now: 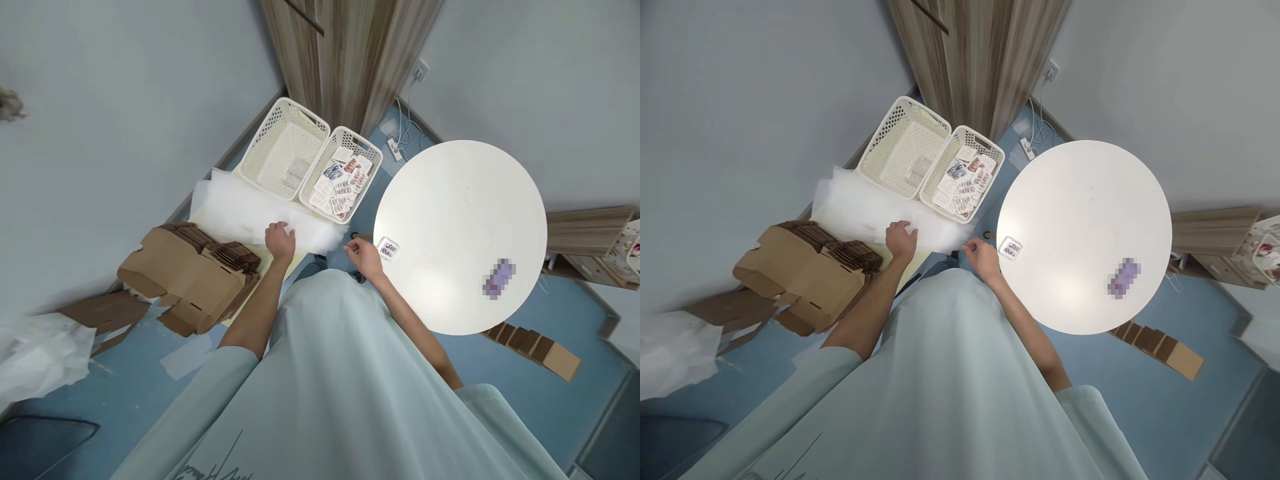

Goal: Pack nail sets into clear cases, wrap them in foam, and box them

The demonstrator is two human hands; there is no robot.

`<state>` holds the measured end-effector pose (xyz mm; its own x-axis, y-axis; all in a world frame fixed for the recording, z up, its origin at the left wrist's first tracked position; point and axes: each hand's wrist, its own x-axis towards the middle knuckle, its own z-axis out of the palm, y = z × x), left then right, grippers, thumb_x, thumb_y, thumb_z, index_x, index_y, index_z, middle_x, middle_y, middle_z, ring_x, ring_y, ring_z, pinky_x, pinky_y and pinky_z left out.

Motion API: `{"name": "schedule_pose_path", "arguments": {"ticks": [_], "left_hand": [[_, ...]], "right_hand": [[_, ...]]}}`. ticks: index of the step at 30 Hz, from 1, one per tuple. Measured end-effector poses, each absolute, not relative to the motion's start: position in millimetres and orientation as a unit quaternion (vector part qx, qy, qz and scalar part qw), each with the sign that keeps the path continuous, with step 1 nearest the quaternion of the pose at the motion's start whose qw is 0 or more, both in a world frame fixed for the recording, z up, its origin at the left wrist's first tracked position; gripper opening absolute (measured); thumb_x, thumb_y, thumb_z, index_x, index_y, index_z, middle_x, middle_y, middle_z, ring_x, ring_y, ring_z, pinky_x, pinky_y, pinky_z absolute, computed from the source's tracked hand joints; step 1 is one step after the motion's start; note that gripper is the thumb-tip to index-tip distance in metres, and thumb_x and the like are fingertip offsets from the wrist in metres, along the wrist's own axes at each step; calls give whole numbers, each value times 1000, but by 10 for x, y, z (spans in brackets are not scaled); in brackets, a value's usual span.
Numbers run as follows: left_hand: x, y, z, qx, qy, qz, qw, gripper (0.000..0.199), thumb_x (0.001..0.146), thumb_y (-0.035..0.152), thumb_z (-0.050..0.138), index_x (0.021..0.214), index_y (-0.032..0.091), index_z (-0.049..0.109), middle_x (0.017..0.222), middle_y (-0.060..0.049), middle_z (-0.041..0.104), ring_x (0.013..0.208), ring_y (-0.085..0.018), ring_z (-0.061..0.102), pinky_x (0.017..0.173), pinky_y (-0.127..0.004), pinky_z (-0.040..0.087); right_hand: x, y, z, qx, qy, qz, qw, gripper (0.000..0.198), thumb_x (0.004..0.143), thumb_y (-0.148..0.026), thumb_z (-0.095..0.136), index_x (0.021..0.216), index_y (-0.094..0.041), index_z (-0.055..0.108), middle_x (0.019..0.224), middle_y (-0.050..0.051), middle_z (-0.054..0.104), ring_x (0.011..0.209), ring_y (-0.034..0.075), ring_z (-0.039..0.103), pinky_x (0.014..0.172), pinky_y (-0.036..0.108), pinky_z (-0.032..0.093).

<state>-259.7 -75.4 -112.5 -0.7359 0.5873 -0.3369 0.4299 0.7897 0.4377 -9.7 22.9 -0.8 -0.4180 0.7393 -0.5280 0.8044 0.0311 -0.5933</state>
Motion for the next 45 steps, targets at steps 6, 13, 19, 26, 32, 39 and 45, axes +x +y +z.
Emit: {"name": "schedule_pose_path", "arguments": {"ticks": [6, 13, 19, 26, 32, 39, 45], "left_hand": [[-2568, -799, -956, 269, 915, 188, 236, 27, 103, 28, 50, 119, 21, 70, 130, -17, 68, 123, -38, 61, 110, -53, 46], [-2420, -1010, -470, 320, 888, 266, 195, 27, 106, 28, 49, 120, 22, 71, 135, -13, 68, 129, -30, 61, 109, -43, 51], [-2050, -1103, 160, 383, 832, 338, 218, 23, 106, 32, 56, 114, 25, 76, 137, -10, 67, 134, -29, 61, 108, -41, 53], [-1572, -928, 506, 547, 718, 393, 174, 20, 106, 33, 61, 105, 27, 80, 133, -9, 72, 124, -27, 68, 102, -44, 57], [-1088, -608, 791, 616, 639, 443, 125, 16, 105, 36, 66, 111, 26, 77, 138, -11, 69, 129, -28, 67, 100, -45, 61], [-465, -240, 995, 499, 625, 495, 340, 57, 93, 53, 80, 141, 28, 62, 151, -13, 60, 121, -27, 71, 91, -39, 66], [-46, 5, 902, 388, 590, 464, 535, 61, 72, 44, 96, 120, 20, 68, 105, -7, 75, 95, -21, 74, 87, -36, 63]], "right_hand": [[-68, 171, -19, 534, 718, -446, 35, 12, 99, -35, 68, 100, -25, 76, 97, 5, 81, 82, 23, 72, 75, 32, 50], [-107, 188, 74, 499, 715, -490, -14, 15, 99, -35, 68, 102, -23, 77, 101, 6, 80, 87, 22, 71, 83, 34, 53], [-152, 242, 371, 434, 716, -527, -143, 36, 96, -48, 73, 121, -23, 75, 128, 10, 75, 118, 26, 68, 96, 36, 55], [138, 295, 737, 443, 681, -526, -253, 44, 93, -63, 74, 115, -25, 76, 124, 7, 74, 119, 28, 66, 104, 42, 53], [745, 217, 943, 483, 595, -544, -341, 38, 93, -63, 74, 91, -25, 69, 88, 1, 71, 82, 20, 62, 79, 36, 52], [1396, 57, 980, 522, 483, -535, -456, 37, 92, -61, 78, 93, -26, 66, 89, 0, 68, 78, 17, 63, 69, 31, 51], [1838, -21, 939, 552, 428, -509, -502, 38, 91, -61, 79, 95, -26, 65, 92, 1, 70, 83, 18, 67, 69, 30, 54]]}}
